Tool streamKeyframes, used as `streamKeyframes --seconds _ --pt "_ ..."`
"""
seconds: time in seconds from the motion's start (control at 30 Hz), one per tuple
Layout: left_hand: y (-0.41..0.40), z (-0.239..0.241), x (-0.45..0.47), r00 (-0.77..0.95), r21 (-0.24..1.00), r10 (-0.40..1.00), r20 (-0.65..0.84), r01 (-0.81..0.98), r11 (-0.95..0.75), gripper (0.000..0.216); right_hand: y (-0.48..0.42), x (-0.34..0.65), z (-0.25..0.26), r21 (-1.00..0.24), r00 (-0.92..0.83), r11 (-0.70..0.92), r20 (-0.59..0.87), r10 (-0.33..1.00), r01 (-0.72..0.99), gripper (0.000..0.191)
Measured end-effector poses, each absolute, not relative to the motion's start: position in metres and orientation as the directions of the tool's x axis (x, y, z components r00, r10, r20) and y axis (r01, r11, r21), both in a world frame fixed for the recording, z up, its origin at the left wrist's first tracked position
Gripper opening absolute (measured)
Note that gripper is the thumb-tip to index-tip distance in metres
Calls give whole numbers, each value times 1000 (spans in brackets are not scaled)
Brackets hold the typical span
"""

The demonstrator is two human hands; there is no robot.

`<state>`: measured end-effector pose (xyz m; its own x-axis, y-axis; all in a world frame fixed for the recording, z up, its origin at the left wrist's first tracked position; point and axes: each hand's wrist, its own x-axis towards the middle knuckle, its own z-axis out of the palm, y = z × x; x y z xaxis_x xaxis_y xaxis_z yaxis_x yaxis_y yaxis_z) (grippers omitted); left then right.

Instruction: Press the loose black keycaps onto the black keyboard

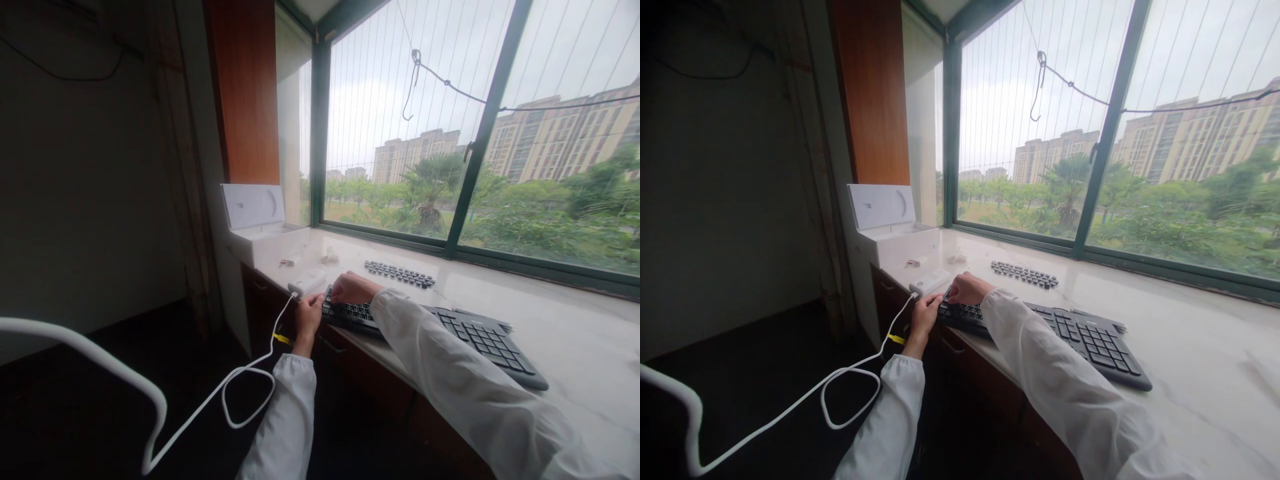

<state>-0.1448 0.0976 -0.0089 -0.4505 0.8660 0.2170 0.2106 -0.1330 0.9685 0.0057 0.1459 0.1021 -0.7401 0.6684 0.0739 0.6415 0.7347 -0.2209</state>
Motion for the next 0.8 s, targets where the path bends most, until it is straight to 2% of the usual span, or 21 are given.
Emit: streamKeyframes --seconds 0.07,0.3,0.4,0.67,0.8 --pt "98 -10 -145 -455 966 862 223 221 -133 27 143 5 104 -199 -727 728 90 681 657 23" --pt "98 -12 -144 -463 968 859 220 215 -132 27 148 11 103 -345 -739 699 22 673 627 24" --pt "96 -10 -143 -464 963 856 229 235 -130 27 150 11 102 -368 -754 704 9 657 608 25" --pt "93 -6 -143 -467 962 855 226 244 -121 26 144 4 100 -212 -736 734 86 672 645 25" --pt "93 -7 -143 -466 960 854 233 249 -126 25 141 2 101 -177 -730 730 80 679 660 25"
